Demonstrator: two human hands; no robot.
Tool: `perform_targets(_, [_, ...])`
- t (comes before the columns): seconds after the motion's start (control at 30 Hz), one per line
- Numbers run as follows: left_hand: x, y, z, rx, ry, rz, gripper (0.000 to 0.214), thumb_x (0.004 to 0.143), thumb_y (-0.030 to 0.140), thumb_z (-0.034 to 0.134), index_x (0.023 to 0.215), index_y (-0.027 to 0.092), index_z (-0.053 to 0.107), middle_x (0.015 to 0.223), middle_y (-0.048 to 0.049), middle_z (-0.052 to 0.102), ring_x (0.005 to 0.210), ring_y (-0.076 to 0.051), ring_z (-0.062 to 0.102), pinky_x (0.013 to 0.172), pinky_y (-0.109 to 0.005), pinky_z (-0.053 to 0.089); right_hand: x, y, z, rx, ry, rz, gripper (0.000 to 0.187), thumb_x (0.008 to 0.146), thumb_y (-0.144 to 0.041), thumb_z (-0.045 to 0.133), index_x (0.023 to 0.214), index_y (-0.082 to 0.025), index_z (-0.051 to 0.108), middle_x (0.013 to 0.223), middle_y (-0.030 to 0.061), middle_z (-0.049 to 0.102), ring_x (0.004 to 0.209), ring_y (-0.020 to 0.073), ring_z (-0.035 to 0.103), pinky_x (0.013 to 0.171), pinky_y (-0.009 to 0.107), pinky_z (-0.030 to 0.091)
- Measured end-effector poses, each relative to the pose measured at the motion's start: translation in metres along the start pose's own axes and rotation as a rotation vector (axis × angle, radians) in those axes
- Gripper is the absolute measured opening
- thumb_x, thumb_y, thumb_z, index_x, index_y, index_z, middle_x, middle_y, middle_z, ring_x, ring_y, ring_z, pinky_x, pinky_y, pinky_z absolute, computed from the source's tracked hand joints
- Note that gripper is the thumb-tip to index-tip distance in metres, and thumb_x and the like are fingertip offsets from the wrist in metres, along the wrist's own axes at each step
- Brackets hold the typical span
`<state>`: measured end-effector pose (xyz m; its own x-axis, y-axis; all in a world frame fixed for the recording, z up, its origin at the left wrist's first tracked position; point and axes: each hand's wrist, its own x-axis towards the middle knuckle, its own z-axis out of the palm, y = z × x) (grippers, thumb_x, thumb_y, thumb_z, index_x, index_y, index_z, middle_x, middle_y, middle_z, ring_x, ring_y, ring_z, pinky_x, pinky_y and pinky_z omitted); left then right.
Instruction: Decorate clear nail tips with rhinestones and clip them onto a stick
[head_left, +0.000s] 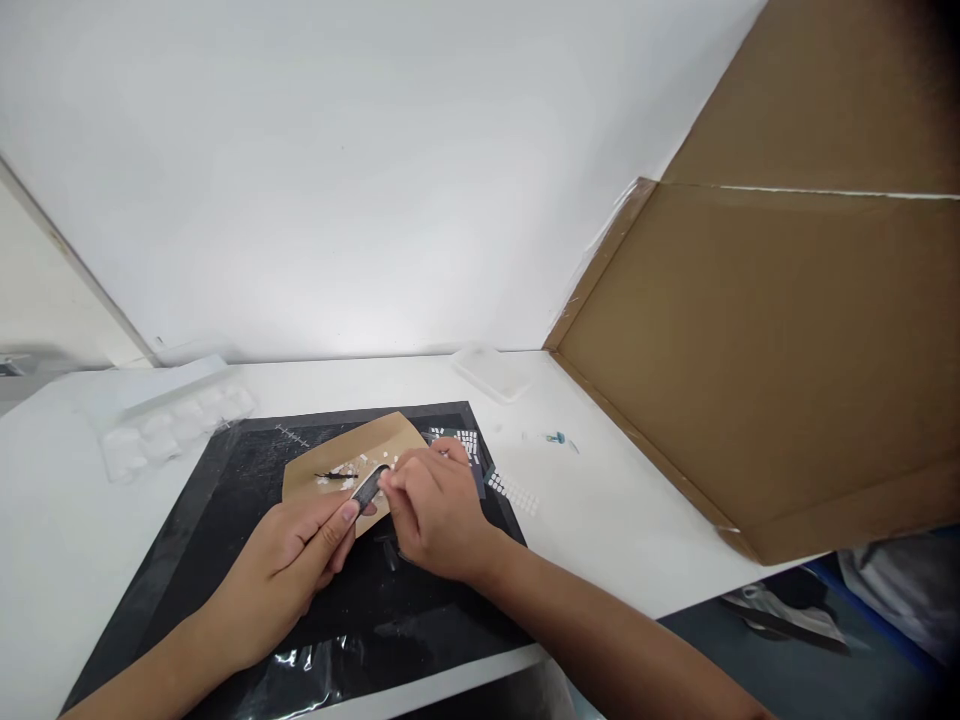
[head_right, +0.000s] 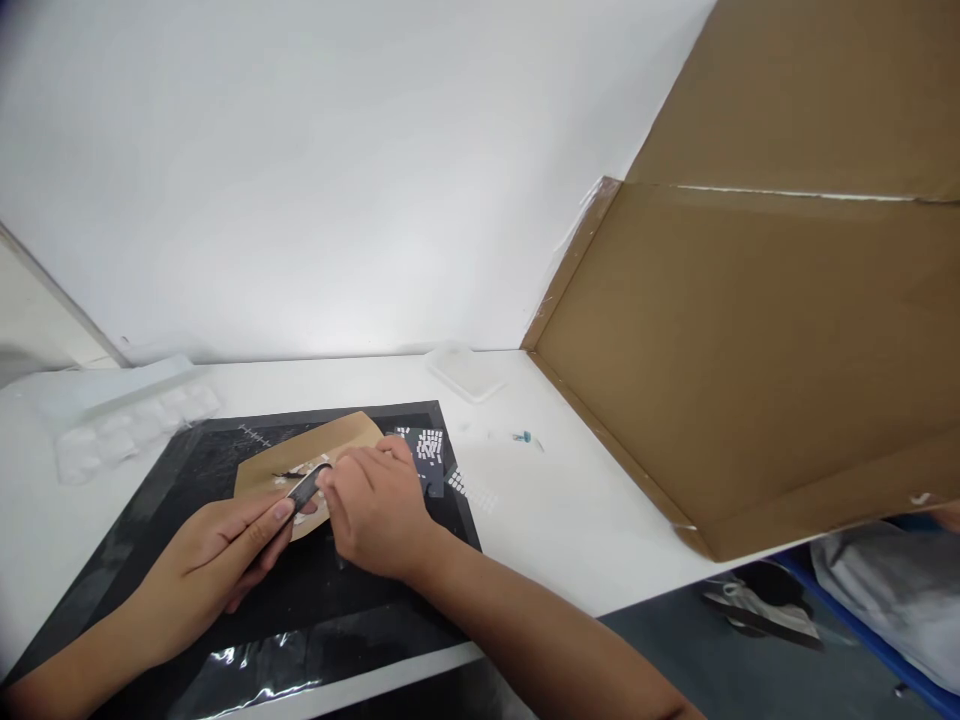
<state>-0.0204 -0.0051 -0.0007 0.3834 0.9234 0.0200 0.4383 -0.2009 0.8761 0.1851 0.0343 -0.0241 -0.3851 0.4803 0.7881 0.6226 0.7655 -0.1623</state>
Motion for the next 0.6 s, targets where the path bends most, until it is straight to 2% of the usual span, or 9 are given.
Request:
perform_targets(0.1, [0.0004, 0.0010, 0.0002, 0.004, -0.008, -0.013, 0.053, 0.106, 0.053, 0.038, 0.066, 0.020, 0.048, 0.057, 0.0043, 0.048, 0.041, -0.009, 0.039, 0.042, -0.020, 0.037, -0.0002, -0.0007, 0.0001, -0.003, -0.031, -0.056, 0.022, 0.100, -0.018, 0.051, 0.079, -0.022, 0.044, 0.071, -0.0023, 0.062, 0.067, 0.0143, 0.056, 0.077, 0.036, 0.033])
perform_targets(0.2, [0.0010, 0.0012, 0.0007, -0.012, 0.005, -0.029, 0.053, 0.106, 0.054, 0.038, 0.067, 0.020, 0.048, 0.055, 0.0050, 0.046, 0.041, -0.008, 0.039, 0.043, -0.019, 0.038, 0.0008, -0.0005, -0.0005, 0.003, 0.019, 0.000, 0.019, 0.099, -0.015, 0.051, 0.082, -0.021, 0.045, 0.076, -0.0015, 0.066, 0.070, 0.0136, 0.059, 0.079, 0.037, 0.033])
perform_targets(0.33, [0.0010, -0.0008, 0.0021, -0.029, -0.003, -0.062, 0.054, 0.105, 0.056, 0.040, 0.067, 0.020, 0.049, 0.052, 0.0056, 0.042, 0.042, -0.009, 0.041, 0.043, -0.019, 0.038, 0.0020, 0.0003, -0.0021, 0.011, -0.029, -0.009, 0.022, 0.100, -0.017, 0.050, 0.079, -0.022, 0.043, 0.072, -0.0022, 0.064, 0.066, 0.0131, 0.056, 0.076, 0.036, 0.033])
perform_targets(0.47, [-0.0005, -0.0027, 0.0036, -0.065, -0.005, -0.076, 0.053, 0.105, 0.056, 0.040, 0.068, 0.020, 0.049, 0.051, 0.0063, 0.040, 0.042, -0.009, 0.039, 0.043, -0.019, 0.037, 0.0022, 0.0004, -0.0031, -0.023, 0.019, 0.042, 0.019, 0.099, -0.015, 0.051, 0.082, -0.021, 0.046, 0.072, -0.0026, 0.063, 0.065, 0.0129, 0.054, 0.078, 0.037, 0.032])
perform_targets(0.6, [-0.0009, -0.0021, 0.0043, -0.068, -0.010, -0.088, 0.052, 0.105, 0.056, 0.040, 0.068, 0.020, 0.048, 0.053, 0.0060, 0.041, 0.042, -0.009, 0.039, 0.042, -0.019, 0.037, 0.0018, 0.0010, -0.0028, 0.011, -0.035, -0.002, 0.022, 0.100, -0.017, 0.050, 0.080, -0.022, 0.043, 0.072, -0.0024, 0.062, 0.065, 0.0130, 0.053, 0.076, 0.036, 0.032])
